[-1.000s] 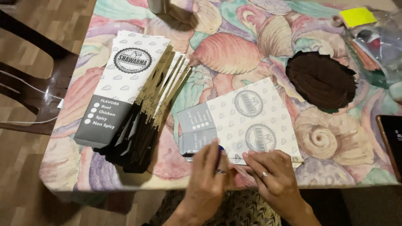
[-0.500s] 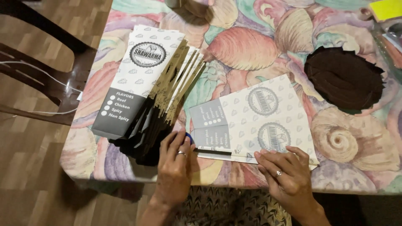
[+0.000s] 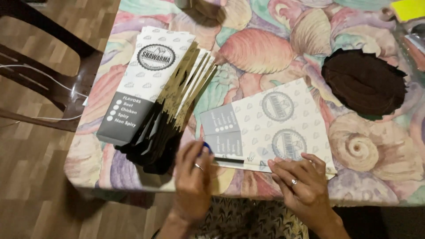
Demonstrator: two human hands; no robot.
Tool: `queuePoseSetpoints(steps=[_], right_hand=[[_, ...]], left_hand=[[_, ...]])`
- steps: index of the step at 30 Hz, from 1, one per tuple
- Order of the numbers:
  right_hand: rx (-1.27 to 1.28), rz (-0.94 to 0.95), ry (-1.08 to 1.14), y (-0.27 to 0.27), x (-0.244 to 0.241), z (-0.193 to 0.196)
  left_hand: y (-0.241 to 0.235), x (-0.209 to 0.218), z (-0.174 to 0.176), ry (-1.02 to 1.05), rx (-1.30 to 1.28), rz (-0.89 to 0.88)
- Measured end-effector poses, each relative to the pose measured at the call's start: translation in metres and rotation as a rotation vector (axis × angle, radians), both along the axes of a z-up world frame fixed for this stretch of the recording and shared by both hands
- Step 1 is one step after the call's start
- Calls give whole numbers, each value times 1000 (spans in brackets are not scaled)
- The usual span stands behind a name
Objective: The person organizes food-wrapping papers by stacking them, flattening them by hand, and smoothing them against the table.
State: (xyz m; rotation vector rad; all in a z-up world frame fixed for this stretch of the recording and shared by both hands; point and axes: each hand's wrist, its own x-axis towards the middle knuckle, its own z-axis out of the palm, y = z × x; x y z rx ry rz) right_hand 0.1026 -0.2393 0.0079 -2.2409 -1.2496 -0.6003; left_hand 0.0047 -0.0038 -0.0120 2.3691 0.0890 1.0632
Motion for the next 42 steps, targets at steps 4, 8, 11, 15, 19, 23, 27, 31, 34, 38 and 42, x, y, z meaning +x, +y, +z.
queuePoseSetpoints(steps=[4, 8, 11, 15, 19, 23, 27, 31, 34, 38, 42], right_hand=[[-10, 27, -36, -1, 0, 0], [-16, -3, -20, -2, 2, -2], [-17, -12, -19, -2, 5, -1], [-35, 12, -24, -3, 4, 5], [-42, 32, 6, -3, 7, 9], [-87, 73, -19, -4, 12, 11], [-96, 108, -24, -3, 15, 10], [-151, 106, -49, 0, 20, 17], [-157, 153, -121, 8, 23, 35], [-235, 221, -175, 3, 30, 23], [-308, 253, -265, 6, 28, 24]], left_hand=[[-50, 6, 14, -76, -51, -356], [-4, 3, -5, 83, 47, -145], [17, 3, -7, 97, 114, 49], [17, -4, -15, 202, 90, 3], [23, -6, -25, 233, 237, 1], [29, -2, -10, 140, 389, -219], [40, 4, 10, 344, 532, -421], [45, 12, 23, 466, 705, -500], [48, 20, 34, 506, 931, -526], [50, 32, 34, 404, 972, -443], [38, 28, 30, 263, 995, -153]])
